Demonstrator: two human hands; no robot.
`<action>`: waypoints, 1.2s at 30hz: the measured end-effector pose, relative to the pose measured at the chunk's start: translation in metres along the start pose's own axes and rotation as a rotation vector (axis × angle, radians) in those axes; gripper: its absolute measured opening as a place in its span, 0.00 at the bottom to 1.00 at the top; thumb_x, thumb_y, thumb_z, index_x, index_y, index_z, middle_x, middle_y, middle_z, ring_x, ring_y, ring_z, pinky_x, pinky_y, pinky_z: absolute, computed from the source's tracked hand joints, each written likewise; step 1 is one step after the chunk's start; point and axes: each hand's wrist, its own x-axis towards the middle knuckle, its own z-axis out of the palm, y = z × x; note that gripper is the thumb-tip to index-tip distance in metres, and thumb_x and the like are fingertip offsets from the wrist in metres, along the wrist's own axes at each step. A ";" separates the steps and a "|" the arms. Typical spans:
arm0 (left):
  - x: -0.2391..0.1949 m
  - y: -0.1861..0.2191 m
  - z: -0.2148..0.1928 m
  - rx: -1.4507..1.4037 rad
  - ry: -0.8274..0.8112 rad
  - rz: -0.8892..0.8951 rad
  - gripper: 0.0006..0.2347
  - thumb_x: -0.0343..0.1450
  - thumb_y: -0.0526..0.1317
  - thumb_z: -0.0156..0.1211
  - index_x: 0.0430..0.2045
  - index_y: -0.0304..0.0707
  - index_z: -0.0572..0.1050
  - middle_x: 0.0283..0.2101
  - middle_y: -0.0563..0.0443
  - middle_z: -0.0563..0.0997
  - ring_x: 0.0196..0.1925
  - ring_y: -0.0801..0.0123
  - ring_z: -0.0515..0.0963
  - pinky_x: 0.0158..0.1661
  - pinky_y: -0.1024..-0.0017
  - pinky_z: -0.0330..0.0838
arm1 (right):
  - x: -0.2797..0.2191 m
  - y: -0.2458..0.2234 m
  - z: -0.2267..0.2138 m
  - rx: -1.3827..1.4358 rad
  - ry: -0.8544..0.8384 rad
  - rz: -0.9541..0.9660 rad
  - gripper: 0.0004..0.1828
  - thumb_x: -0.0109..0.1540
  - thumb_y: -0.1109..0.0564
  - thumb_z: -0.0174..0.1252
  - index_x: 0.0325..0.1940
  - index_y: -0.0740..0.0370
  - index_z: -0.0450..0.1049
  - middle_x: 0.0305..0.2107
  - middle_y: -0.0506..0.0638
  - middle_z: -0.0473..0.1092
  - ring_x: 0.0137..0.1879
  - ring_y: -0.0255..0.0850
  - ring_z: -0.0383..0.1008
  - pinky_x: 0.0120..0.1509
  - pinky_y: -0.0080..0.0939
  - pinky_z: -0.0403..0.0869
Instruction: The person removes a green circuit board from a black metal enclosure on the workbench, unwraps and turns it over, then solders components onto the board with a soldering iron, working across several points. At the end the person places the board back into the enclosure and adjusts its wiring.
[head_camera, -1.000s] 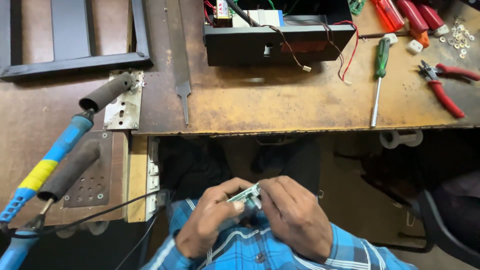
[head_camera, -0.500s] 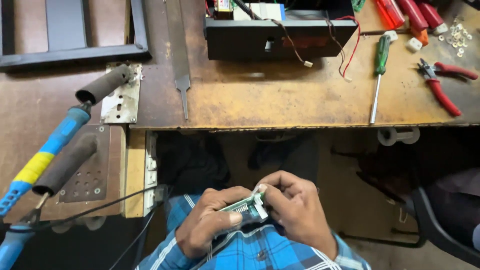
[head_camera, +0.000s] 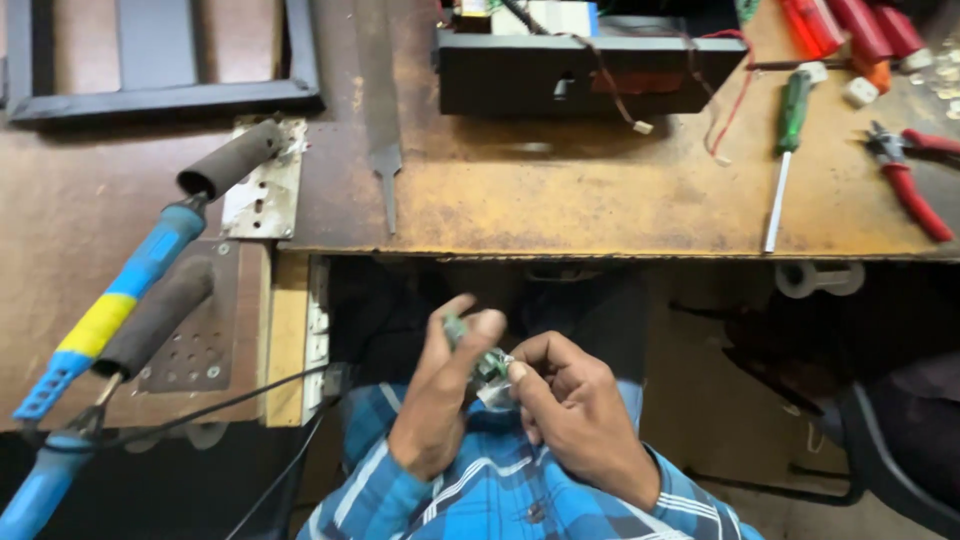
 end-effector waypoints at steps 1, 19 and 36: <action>-0.002 0.001 0.000 -0.048 -0.099 -0.009 0.31 0.63 0.50 0.66 0.59 0.37 0.66 0.48 0.46 0.74 0.47 0.68 0.75 0.46 0.71 0.70 | -0.001 0.001 0.000 0.011 -0.023 -0.008 0.07 0.65 0.59 0.58 0.40 0.66 0.74 0.21 0.45 0.71 0.21 0.28 0.66 0.22 0.28 0.66; -0.033 0.006 0.003 -0.060 -0.444 0.204 0.23 0.59 0.36 0.66 0.42 0.41 0.58 0.46 0.48 0.63 0.45 0.68 0.68 0.44 0.69 0.69 | -0.010 -0.002 0.001 -0.562 0.358 -0.464 0.04 0.59 0.61 0.60 0.34 0.64 0.74 0.22 0.51 0.72 0.25 0.35 0.72 0.28 0.35 0.69; -0.005 0.023 0.010 0.054 -0.369 0.789 0.22 0.56 0.30 0.52 0.46 0.36 0.61 0.68 0.34 0.58 0.70 0.53 0.67 0.67 0.51 0.72 | 0.004 -0.025 -0.008 0.022 0.097 -0.287 0.33 0.60 0.62 0.59 0.69 0.64 0.59 0.47 0.51 0.73 0.45 0.34 0.74 0.46 0.32 0.76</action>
